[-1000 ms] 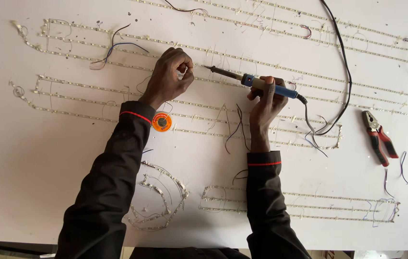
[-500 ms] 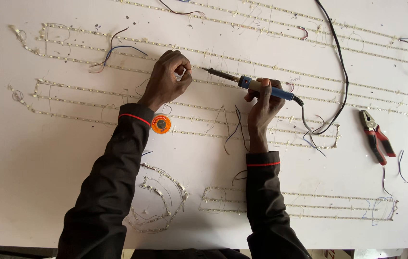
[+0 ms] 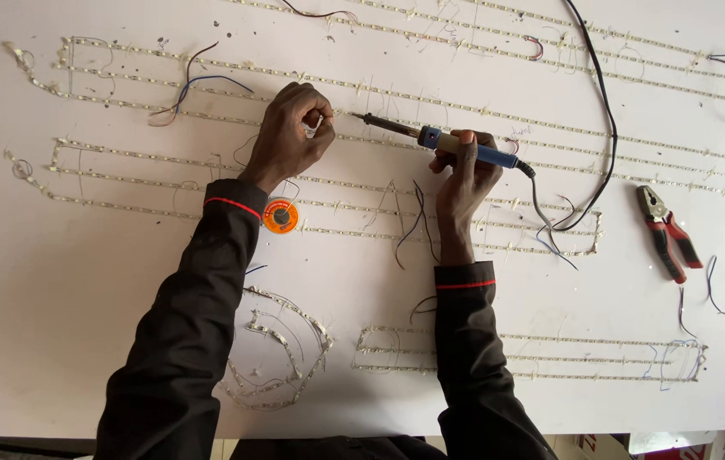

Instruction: The person uses a soldering iron and solder wire to attach wires to LED strips laid out on a white board. They also use pliers to cut wires and manipulate the LED strips during the process.

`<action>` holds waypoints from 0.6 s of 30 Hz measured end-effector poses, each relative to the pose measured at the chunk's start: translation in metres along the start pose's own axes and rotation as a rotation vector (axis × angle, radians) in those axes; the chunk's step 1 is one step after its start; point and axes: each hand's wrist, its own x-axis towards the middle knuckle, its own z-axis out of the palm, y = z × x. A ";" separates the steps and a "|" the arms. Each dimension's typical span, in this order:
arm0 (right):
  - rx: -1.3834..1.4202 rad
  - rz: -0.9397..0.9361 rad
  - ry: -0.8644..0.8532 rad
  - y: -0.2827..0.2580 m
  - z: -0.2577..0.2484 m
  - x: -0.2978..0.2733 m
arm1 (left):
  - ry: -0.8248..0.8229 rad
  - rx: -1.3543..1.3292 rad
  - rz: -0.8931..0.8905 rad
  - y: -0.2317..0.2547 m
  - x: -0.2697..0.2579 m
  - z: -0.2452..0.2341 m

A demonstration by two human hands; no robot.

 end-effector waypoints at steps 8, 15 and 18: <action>0.079 0.055 0.105 0.003 0.006 -0.001 | -0.096 0.018 0.059 -0.010 -0.005 -0.007; 0.087 0.171 -0.032 -0.026 0.002 -0.001 | -0.107 0.145 -0.068 0.001 -0.014 -0.008; 0.067 0.216 -0.021 -0.026 0.002 0.000 | -0.102 0.145 -0.084 -0.002 -0.015 -0.007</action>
